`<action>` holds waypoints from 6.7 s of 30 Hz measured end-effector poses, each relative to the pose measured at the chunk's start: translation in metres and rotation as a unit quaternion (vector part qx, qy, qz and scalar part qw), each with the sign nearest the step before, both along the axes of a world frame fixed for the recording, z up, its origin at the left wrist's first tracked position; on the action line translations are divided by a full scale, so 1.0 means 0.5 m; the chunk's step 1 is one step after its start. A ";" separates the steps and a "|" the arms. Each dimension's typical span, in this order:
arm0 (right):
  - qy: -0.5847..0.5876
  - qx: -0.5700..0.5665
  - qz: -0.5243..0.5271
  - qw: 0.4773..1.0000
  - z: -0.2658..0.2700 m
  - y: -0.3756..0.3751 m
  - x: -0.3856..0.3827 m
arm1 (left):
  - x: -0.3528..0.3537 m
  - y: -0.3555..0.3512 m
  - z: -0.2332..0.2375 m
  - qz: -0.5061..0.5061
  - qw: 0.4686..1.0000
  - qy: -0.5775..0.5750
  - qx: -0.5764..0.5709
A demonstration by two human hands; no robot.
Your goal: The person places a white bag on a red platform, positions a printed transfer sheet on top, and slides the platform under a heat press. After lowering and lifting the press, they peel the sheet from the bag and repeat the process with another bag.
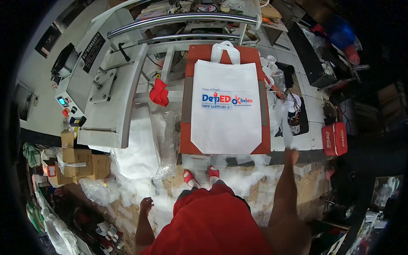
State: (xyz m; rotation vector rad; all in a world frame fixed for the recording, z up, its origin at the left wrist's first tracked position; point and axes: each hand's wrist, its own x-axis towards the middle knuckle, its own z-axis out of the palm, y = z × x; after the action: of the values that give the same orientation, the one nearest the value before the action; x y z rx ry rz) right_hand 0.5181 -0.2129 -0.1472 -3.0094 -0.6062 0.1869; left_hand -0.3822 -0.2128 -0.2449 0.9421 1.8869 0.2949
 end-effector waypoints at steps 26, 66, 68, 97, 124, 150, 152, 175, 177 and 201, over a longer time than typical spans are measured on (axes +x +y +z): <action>0.413 0.079 0.243 0.874 -0.168 0.565 -1.281 | -0.150 -0.204 0.026 -0.001 0.995 0.070 -0.074; -0.031 0.363 0.385 0.848 0.235 0.326 -0.343 | 0.875 0.530 0.445 -0.307 0.841 0.139 0.424; -0.043 0.363 0.375 0.852 0.241 0.313 -0.358 | 0.872 0.524 0.448 -0.274 0.856 0.133 0.419; 0.014 0.473 0.309 0.825 0.232 0.310 -0.354 | 0.874 0.534 0.404 -0.183 0.836 0.117 0.504; 0.078 0.218 0.574 0.786 -0.422 0.335 -0.746 | 0.175 -0.234 0.048 -0.184 0.980 0.075 -0.023; 0.426 0.098 0.527 0.728 0.143 0.184 -0.787 | 0.537 0.267 0.366 -0.459 0.870 -0.022 0.180; 0.484 0.045 0.455 0.746 0.265 0.165 -0.729 | 0.586 0.285 0.450 -0.454 0.867 -0.081 0.187; 0.018 0.417 0.312 0.853 0.285 0.376 -0.345 | 0.899 0.700 0.433 -0.224 0.808 0.091 0.538; -0.010 0.396 0.357 0.846 0.287 0.374 -0.354 | 0.884 0.678 0.428 -0.248 0.795 0.090 0.546; -0.069 0.278 0.383 0.878 0.273 0.364 -0.383 | 0.906 0.581 0.428 -0.347 0.744 0.248 0.514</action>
State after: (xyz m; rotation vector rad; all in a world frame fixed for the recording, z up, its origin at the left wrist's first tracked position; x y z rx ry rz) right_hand 0.3266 -0.0310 -0.0105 -2.1052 -1.5319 -0.1517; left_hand 0.0707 0.0777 -0.0309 2.6068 1.5622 0.6985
